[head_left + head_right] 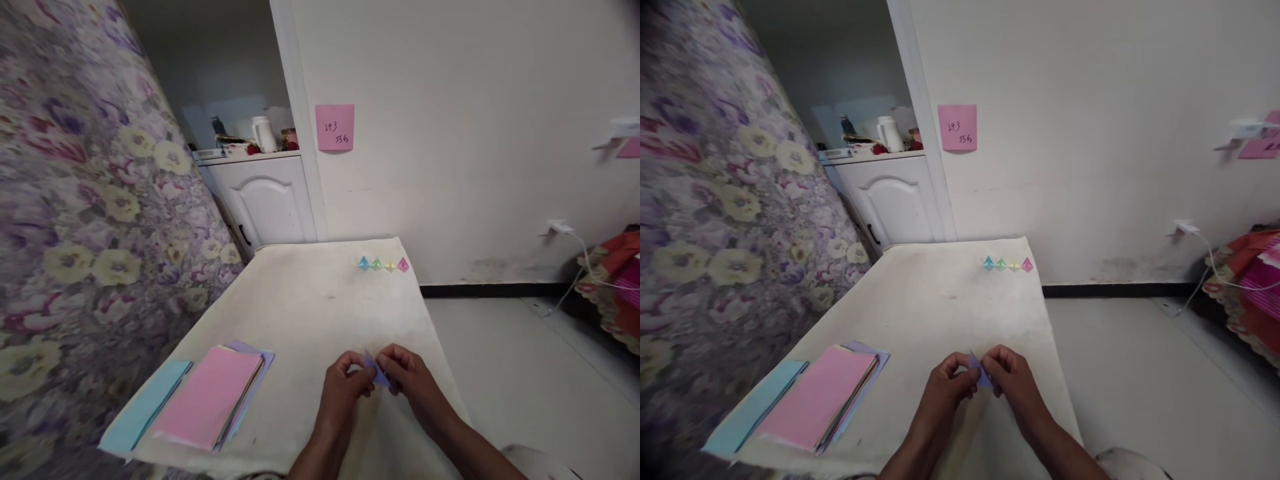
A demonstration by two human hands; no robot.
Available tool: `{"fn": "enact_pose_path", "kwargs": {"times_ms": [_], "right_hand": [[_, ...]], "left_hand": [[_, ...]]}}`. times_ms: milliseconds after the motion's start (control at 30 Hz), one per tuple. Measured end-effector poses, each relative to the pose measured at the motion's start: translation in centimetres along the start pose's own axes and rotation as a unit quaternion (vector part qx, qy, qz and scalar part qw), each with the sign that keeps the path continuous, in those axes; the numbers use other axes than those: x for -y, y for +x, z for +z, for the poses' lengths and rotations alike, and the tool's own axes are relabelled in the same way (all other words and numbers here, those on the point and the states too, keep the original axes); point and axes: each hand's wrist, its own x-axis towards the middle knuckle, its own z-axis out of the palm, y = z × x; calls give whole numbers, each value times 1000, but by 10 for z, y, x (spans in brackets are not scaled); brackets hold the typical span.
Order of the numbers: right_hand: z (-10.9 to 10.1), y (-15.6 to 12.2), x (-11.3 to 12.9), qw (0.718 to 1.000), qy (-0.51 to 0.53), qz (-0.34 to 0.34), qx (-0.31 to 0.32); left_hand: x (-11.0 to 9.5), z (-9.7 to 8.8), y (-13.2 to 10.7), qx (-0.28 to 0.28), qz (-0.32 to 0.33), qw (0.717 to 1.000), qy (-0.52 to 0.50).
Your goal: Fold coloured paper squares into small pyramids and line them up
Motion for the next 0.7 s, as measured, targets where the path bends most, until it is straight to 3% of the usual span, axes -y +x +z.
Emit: {"fn": "enact_pose_path", "kwargs": {"times_ms": [133,467,700], "right_hand": [[-3,1,-1,997,-75,-11,-2],[-5,4,-5,996,-88,10,3],[-4,0,1,980,-192,-41,1]], "left_hand": [[-1,2,-2,-5,20,999,-32],[0,1,-2,27,-5,997,-75],[-9,2,-5,-11,21,998,53]]}}
